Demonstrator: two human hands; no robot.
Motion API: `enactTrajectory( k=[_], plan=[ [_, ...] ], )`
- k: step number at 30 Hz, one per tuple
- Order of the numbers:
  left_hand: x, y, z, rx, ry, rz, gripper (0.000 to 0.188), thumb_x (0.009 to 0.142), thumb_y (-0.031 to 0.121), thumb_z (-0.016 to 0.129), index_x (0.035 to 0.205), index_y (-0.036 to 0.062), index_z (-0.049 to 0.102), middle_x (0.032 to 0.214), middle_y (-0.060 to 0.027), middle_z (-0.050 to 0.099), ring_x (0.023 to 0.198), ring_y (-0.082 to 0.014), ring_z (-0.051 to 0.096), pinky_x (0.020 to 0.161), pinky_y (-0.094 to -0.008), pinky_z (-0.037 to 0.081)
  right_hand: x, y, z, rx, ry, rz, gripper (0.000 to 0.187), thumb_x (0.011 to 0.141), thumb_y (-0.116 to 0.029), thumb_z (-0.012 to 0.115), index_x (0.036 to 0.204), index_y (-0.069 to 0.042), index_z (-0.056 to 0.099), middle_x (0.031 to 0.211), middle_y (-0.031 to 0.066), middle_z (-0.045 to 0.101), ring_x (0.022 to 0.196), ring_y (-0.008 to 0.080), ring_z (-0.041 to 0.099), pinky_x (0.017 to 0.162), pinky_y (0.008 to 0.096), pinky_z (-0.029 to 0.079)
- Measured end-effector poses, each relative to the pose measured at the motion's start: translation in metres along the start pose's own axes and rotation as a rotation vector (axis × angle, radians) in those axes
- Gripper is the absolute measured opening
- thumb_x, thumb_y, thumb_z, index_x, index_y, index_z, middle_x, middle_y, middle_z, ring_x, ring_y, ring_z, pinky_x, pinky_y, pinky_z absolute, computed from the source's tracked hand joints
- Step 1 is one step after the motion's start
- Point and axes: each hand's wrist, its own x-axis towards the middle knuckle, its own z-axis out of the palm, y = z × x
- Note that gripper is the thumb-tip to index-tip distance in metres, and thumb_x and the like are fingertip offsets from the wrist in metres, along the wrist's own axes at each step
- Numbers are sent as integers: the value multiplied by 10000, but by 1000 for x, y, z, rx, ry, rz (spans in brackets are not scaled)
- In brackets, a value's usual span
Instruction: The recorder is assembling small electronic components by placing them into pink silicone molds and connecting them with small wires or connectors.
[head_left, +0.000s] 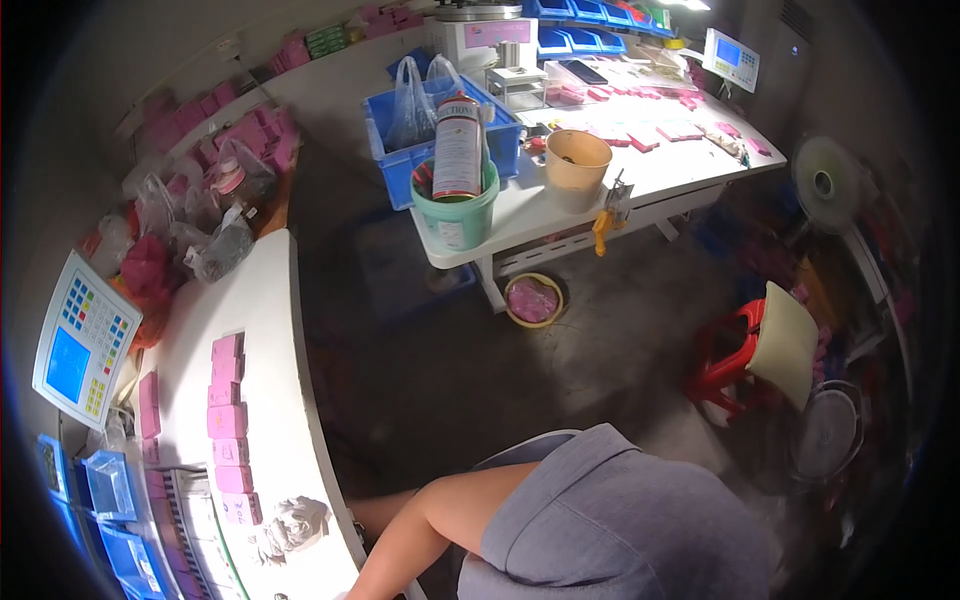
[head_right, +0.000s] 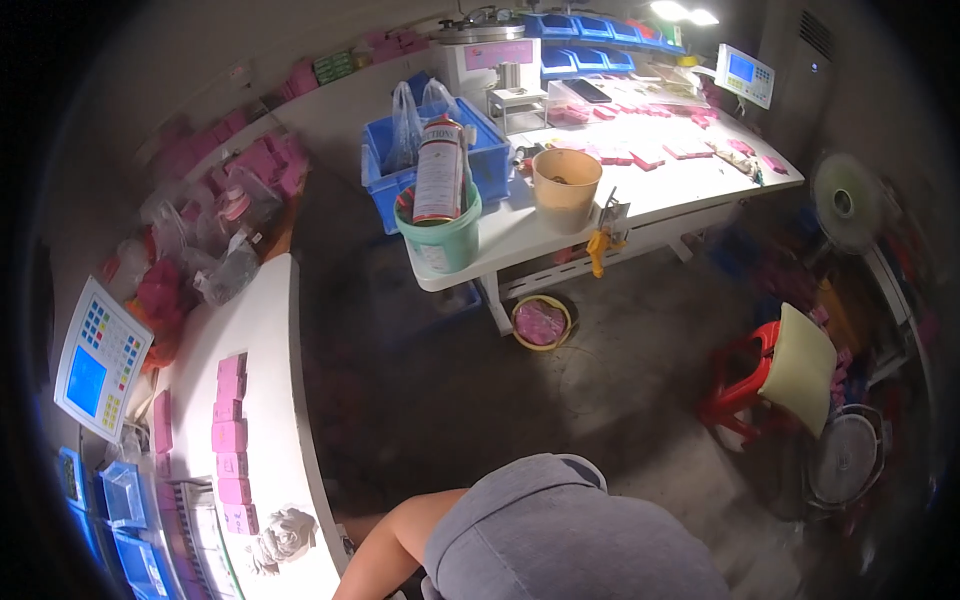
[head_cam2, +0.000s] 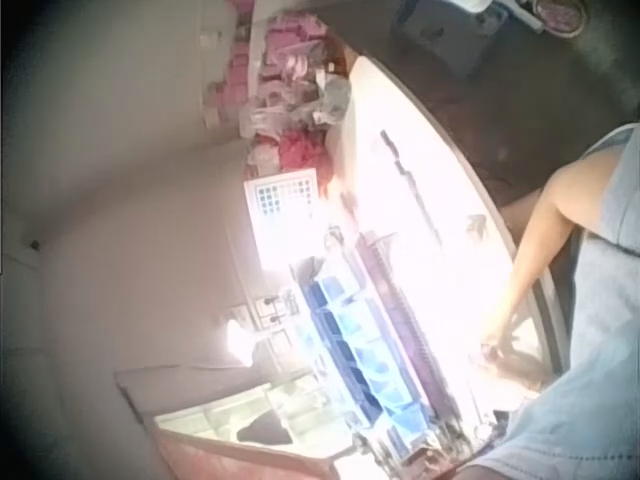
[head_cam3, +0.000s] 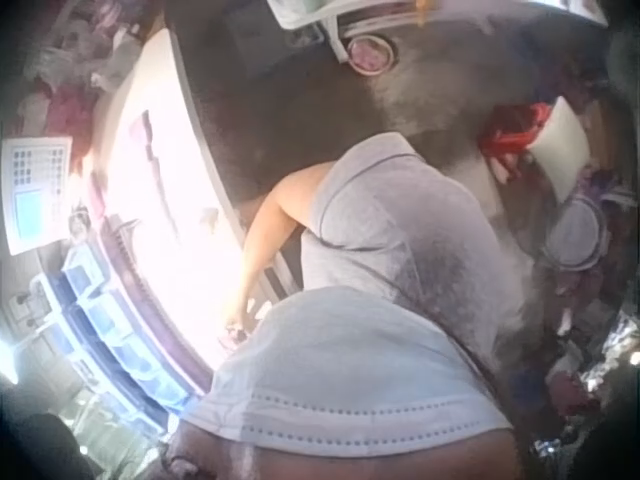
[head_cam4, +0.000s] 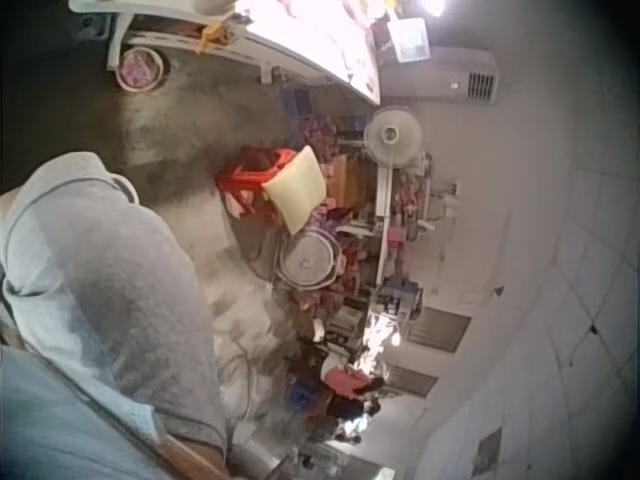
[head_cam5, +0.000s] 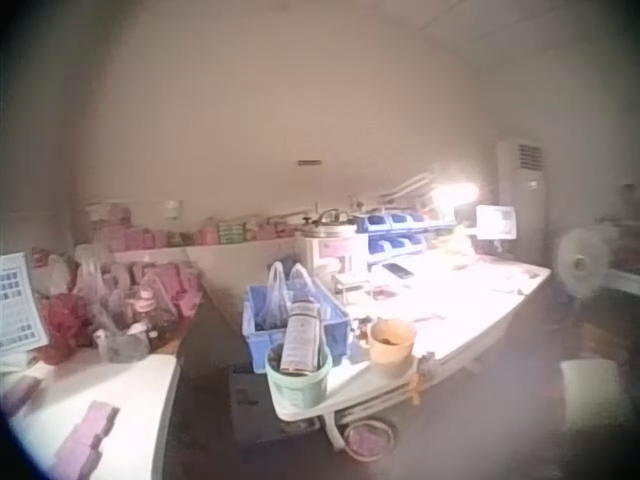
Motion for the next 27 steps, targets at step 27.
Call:
enactTrajectory(
  k=[27],
  plan=[
    [15, 11, 6, -258, 45, -179, 416, 778, 65, 688, 1173, -47, 623, 1026, -86, 655, 895, -204, 650, 840, -324, 536, -119, -102, -93, 79, -289, -103, 525, 644, -308, 922, 953, 38, 678, 948, 146, 668, 914, 225, 643, 770, 349, 509]
  ],
)
